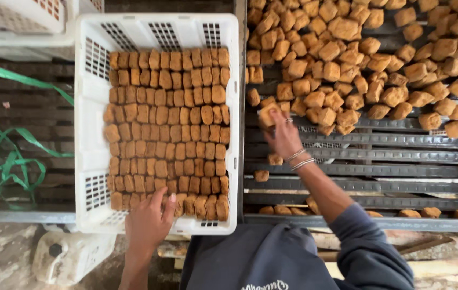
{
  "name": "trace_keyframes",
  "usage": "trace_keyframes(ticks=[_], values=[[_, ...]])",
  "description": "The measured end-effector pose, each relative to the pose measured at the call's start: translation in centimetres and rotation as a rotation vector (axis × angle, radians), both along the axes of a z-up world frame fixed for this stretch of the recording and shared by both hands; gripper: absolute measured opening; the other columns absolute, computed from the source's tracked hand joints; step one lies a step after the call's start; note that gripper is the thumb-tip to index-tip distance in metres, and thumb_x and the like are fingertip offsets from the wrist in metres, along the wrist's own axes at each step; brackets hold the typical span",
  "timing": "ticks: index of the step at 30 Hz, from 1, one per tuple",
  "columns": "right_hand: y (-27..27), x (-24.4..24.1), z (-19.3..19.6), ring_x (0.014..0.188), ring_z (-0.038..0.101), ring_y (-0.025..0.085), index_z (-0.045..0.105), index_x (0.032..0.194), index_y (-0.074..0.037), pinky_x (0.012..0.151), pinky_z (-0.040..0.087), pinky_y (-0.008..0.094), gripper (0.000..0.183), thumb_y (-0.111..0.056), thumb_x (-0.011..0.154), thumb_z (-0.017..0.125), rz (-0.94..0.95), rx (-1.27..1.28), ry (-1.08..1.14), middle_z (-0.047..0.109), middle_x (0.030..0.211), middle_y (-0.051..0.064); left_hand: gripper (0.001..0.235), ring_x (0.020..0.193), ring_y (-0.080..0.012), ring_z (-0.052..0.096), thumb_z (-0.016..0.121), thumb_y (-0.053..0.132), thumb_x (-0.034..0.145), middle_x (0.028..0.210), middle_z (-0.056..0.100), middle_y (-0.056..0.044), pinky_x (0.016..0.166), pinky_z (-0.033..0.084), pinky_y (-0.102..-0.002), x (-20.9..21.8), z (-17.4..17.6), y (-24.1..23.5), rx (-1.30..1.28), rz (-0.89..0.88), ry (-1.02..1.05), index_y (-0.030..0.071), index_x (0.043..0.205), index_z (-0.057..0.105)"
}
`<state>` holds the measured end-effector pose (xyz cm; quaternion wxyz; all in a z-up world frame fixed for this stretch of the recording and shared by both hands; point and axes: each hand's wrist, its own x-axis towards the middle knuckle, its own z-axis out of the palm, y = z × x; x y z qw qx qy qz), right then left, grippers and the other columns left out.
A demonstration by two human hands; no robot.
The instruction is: The person transfers small brown dried fruit pieces from a metal tray into a white plastic crate, arranging them in neat rows by hand. The person repeatedly picks up pieces from the tray and places them into the crate, filling it progressively.
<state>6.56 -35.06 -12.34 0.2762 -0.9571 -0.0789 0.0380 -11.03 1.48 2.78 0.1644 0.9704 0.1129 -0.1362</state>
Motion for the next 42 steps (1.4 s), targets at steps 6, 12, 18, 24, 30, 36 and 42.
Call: trace_keyframes(ticks=[6, 12, 18, 24, 30, 36, 42], values=[[-5.0, -4.2, 3.5, 0.104, 0.071, 0.036, 0.059, 0.13, -0.009, 0.081, 0.065, 0.041, 0.048, -0.024, 0.088, 0.077, 0.304, -0.124, 0.338, 0.05, 0.143, 0.02, 0.049, 0.079, -0.0355, 0.073, 0.051, 0.049, 0.097, 0.086, 0.076, -0.016, 0.069, 0.057, -0.046, -0.1, -0.1, 0.2, 0.002, -0.017, -0.033, 0.013, 0.124, 0.071], [-6.2, -6.5, -0.4, 0.096, 0.069, 0.043, 0.057, 0.119, -0.007, 0.08, 0.062, 0.045, 0.049, -0.027, 0.082, 0.083, 0.453, -0.074, 0.108, 0.046, 0.143, 0.019, 0.042, 0.075, -0.0388, 0.072, 0.057, 0.042, 0.095, 0.08, 0.075, -0.017, 0.068, 0.056, -0.051, -0.7, -0.1, 0.3, -0.026, -0.059, -0.181, 0.011, 0.119, 0.072], [-7.6, -6.3, -4.9, 0.107, 0.065, 0.041, 0.055, 0.12, -0.011, 0.084, 0.062, 0.044, 0.056, -0.019, 0.075, 0.086, 0.508, -0.032, -0.176, 0.047, 0.141, 0.02, 0.034, 0.071, -0.0415, 0.069, 0.056, 0.031, 0.095, 0.074, 0.072, -0.019, 0.069, 0.053, -0.056, -1.7, -0.3, 1.0, -0.039, -0.05, -0.12, 0.01, 0.118, 0.067], [-3.3, -6.0, 2.4, 0.131, 0.045, 0.03, 0.02, 0.153, 0.001, 0.106, 0.049, 0.044, 0.104, -0.016, 0.079, 0.091, 0.029, 0.365, -0.451, 0.035, 0.143, 0.023, 0.023, 0.103, -0.0369, 0.067, 0.057, 0.024, 0.09, 0.099, 0.072, -0.017, 0.102, 0.042, -0.058, -5.1, -0.9, 0.6, -0.068, -0.101, -0.4, 0.006, 0.103, 0.064], [12.1, -4.6, 17.3, 0.112, 0.071, 0.029, 0.048, 0.139, -0.007, 0.093, 0.065, 0.039, 0.076, -0.018, 0.079, 0.094, 0.411, 0.401, -0.163, 0.062, 0.129, 0.016, 0.051, 0.127, -0.0454, 0.05, 0.062, 0.037, 0.092, 0.133, 0.057, -0.027, 0.114, 0.025, -0.067, -7.3, 0.5, -2.2, -0.007, -0.038, -0.344, -0.001, 0.126, 0.062], [31.6, -8.0, 22.1, 0.076, 0.069, 0.022, 0.025, 0.158, -0.013, 0.063, 0.059, 0.033, 0.083, -0.004, 0.088, 0.07, 1.016, 0.117, 0.469, 0.064, 0.09, 0.013, 0.068, 0.134, -0.05, 0.041, 0.068, 0.048, 0.086, 0.132, 0.054, -0.032, 0.106, 0.019, -0.076, -8.8, 1.8, -4.6, 0.045, -0.001, -0.291, -0.007, 0.127, 0.061], [35.8, -10.1, 17.6, 0.084, 0.068, 0.03, 0.021, 0.161, -0.027, 0.067, 0.058, 0.04, 0.097, 0.002, 0.084, 0.072, 1.264, -0.508, 0.464, 0.064, 0.098, 0.019, 0.032, 0.112, -0.0372, 0.065, 0.06, 0.035, 0.093, 0.111, 0.069, -0.017, 0.098, 0.05, -0.058, -9.0, 4.7, -1.0, -0.129, 0.252, -0.297, 0.007, 0.108, 0.066]])
